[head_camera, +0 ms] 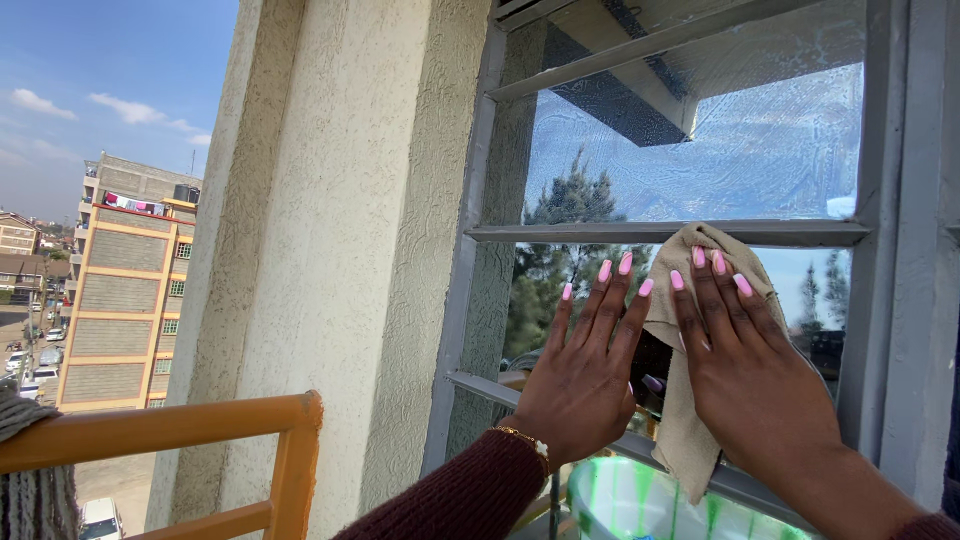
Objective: The person wipes a window pane with a cloth, then rinses and wrings the cloth in a green basin of water, and resumes wiping the same window area. The person handles the cloth and basin while cleaning the window on a balcony.
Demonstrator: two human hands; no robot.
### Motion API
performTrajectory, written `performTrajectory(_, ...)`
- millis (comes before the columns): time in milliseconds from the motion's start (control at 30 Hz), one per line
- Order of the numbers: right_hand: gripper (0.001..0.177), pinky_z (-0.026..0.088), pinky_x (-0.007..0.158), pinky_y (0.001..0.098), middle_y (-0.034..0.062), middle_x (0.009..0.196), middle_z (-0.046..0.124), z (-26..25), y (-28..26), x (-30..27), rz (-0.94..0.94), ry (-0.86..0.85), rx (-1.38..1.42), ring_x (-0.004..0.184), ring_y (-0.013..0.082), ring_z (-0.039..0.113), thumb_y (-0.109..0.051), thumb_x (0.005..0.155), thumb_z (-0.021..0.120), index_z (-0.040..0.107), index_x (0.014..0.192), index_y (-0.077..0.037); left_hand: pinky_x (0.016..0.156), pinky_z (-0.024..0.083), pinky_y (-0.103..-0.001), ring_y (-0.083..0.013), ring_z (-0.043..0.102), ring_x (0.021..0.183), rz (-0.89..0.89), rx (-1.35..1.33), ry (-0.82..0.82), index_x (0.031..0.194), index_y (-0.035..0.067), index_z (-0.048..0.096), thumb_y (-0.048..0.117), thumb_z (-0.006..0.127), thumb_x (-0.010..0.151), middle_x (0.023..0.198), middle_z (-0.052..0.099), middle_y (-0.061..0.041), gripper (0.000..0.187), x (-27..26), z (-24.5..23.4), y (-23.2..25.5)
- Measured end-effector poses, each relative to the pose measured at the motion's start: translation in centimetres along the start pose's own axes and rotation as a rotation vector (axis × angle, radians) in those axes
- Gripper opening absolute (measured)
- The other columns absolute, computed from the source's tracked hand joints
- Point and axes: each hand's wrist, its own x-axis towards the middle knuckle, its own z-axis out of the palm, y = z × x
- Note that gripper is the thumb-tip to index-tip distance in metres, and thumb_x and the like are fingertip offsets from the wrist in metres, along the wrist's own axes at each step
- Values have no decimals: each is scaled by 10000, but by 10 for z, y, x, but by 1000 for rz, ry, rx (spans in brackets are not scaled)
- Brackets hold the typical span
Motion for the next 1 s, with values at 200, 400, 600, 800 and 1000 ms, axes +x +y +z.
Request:
performTrajectory(200,755,114,1254,496,333,1668,149,-1,-22,29,-90,-88,19,1574,407,113,-251,917,414,211,1555,97,1282,32,-618,-385,43,1635,-18,81,-24,1638,-20,100,234,578,808,1726,63,-262,991,-16,4,-12)
performTrajectory(400,742,130,1298,499,304,1699,177,38,-54,55,-100,99,173,1613,381,127,-298,901,458,307,1523,77,1239,-14,-647,-450,4,1604,-26,135,-108,1633,-28,44,314,629,772,1714,8,-320,1096,-26,10,-30)
performTrajectory(600,759,58,1256,524,310,1698,31,23,-76,91,-247,-158,130,1579,413,-8,-309,940,439,206,1547,83,1231,-11,-705,-554,-33,1590,-58,190,-114,1661,-25,31,465,739,747,1720,8,-340,1256,-45,3,-50)
performTrajectory(800,769,63,1206,458,199,1694,85,36,-107,118,-270,-58,388,1565,329,17,-280,894,480,228,1566,-4,1227,1,-729,-578,7,1604,-64,134,-93,1687,-24,77,461,724,741,1735,45,-360,1245,-67,0,-76)
performTrajectory(1000,591,94,1287,411,78,1697,165,41,-110,124,-422,-390,516,1576,225,13,-241,994,523,342,1546,-129,1241,33,-699,-564,38,1609,-100,291,-116,1702,21,160,466,719,770,1746,71,-334,1174,-80,6,-87)
